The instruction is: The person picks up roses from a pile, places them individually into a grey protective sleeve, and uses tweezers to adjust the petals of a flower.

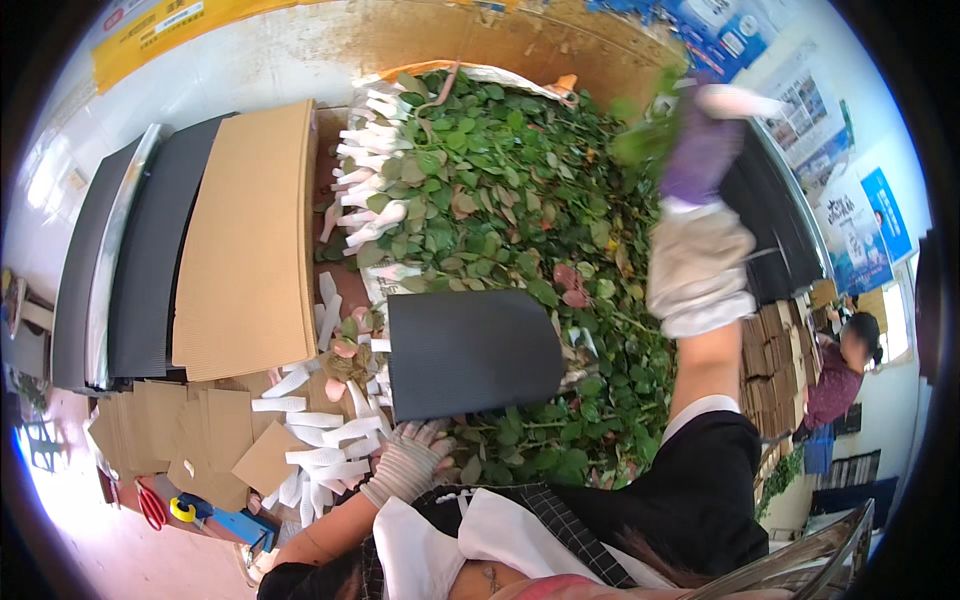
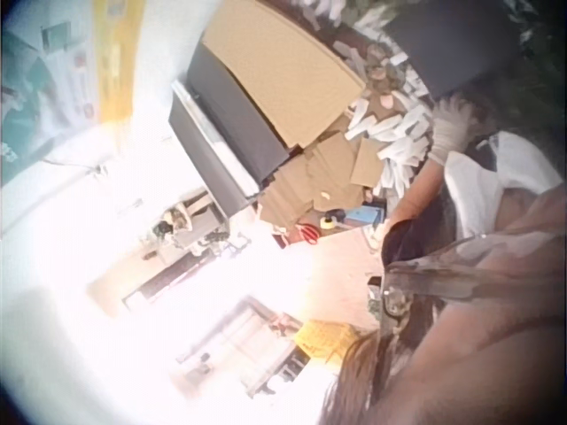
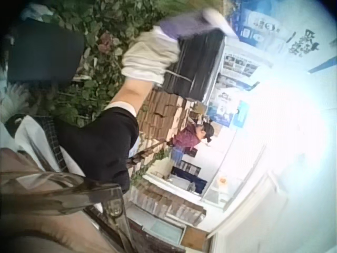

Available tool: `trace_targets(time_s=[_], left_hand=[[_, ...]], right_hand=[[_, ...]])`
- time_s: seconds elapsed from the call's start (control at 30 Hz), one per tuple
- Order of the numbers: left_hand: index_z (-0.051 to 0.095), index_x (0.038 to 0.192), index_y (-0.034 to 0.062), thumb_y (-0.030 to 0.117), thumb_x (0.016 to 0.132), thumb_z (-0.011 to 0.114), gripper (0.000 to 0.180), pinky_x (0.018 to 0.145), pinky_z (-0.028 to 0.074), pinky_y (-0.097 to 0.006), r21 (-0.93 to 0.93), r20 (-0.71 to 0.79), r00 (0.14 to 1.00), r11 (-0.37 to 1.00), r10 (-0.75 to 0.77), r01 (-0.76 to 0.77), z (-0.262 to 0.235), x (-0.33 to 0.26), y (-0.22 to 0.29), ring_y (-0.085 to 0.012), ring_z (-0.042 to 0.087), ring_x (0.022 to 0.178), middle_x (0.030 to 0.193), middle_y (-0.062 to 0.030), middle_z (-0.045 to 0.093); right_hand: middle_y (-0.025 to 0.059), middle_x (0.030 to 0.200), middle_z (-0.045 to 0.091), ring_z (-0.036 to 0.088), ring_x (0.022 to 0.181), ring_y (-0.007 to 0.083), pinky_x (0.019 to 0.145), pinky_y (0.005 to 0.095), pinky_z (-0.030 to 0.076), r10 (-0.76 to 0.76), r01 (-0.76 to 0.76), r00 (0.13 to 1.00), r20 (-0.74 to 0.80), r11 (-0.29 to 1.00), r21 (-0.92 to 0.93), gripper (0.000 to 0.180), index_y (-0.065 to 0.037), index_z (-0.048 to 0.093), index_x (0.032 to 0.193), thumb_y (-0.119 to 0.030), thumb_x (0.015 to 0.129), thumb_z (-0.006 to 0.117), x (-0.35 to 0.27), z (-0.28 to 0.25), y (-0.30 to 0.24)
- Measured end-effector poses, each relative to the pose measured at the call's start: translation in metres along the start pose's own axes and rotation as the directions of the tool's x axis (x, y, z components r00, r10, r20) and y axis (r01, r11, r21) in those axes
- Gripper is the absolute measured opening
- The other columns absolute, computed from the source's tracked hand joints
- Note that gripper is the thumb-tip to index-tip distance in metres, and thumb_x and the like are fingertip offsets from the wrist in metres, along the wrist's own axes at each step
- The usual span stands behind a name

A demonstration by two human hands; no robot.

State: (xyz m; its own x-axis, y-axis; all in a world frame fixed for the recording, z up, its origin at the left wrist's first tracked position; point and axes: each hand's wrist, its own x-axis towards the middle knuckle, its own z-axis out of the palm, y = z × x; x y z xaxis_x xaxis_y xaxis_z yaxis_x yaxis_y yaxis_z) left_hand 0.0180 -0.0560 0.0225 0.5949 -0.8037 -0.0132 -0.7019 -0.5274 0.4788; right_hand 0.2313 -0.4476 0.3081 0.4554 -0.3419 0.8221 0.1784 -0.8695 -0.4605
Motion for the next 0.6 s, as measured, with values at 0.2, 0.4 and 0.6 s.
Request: trace_targets(time_s=[0.2, 0.4, 0.6], left_hand=[[0.062, 0.104, 0.0114, 0.033, 0.074, 0.072, 0.039, 0.088, 0.047, -0.043, -0.156, -0.494, 0.782, 0.846, 0.38, -0.51, -0.043, 0.002, -0.001, -0.0309, 0.057, 0.105, 0.113, -0.0096, 0.058], [0.031, 0.137, -0.0108, 0.061, 0.062, 0.076, 0.113, 0.107, 0.03, -0.045, -0.397, -0.803, 0.596, 0.751, -0.006, -0.528, -0.136, 0.059, 0.047, -0.0419, 0.042, 0.125, 0.136, -0.0287, 0.041], [0.066, 0.102, -0.0053, 0.058, 0.097, 0.021, 0.078, 0.105, 0.034, -0.04, -0.711, -0.703, 0.627, 0.308, -0.336, -0.632, -0.14, 0.045, 0.057, -0.0292, 0.051, 0.118, 0.107, -0.0173, 0.065]], right_hand=[[0.0157, 0.101, 0.065, 0.066, 0.082, 0.029, 0.069, 0.0396, 0.057, -0.445, 0.197, 0.891, 0.09, 0.556, 0.807, 0.04, 0.001, 0.051, 0.121, -0.03, 0.095, 0.051, 0.027, -0.178, -0.067], [0.0133, 0.082, 0.06, 0.062, 0.07, 0.0319, 0.06, 0.0392, 0.048, -0.511, 0.15, 0.425, 0.747, 0.854, 0.498, 0.053, -0.013, 0.06, 0.121, -0.004, 0.069, 0.064, -0.183, -0.08, -0.131], [0.0128, 0.077, 0.059, 0.059, 0.067, 0.0327, 0.057, 0.0406, 0.047, -0.516, 0.108, 0.445, 0.732, 0.842, 0.529, 0.032, -0.009, 0.062, 0.11, -0.012, 0.078, 0.067, -0.237, -0.072, -0.157]])
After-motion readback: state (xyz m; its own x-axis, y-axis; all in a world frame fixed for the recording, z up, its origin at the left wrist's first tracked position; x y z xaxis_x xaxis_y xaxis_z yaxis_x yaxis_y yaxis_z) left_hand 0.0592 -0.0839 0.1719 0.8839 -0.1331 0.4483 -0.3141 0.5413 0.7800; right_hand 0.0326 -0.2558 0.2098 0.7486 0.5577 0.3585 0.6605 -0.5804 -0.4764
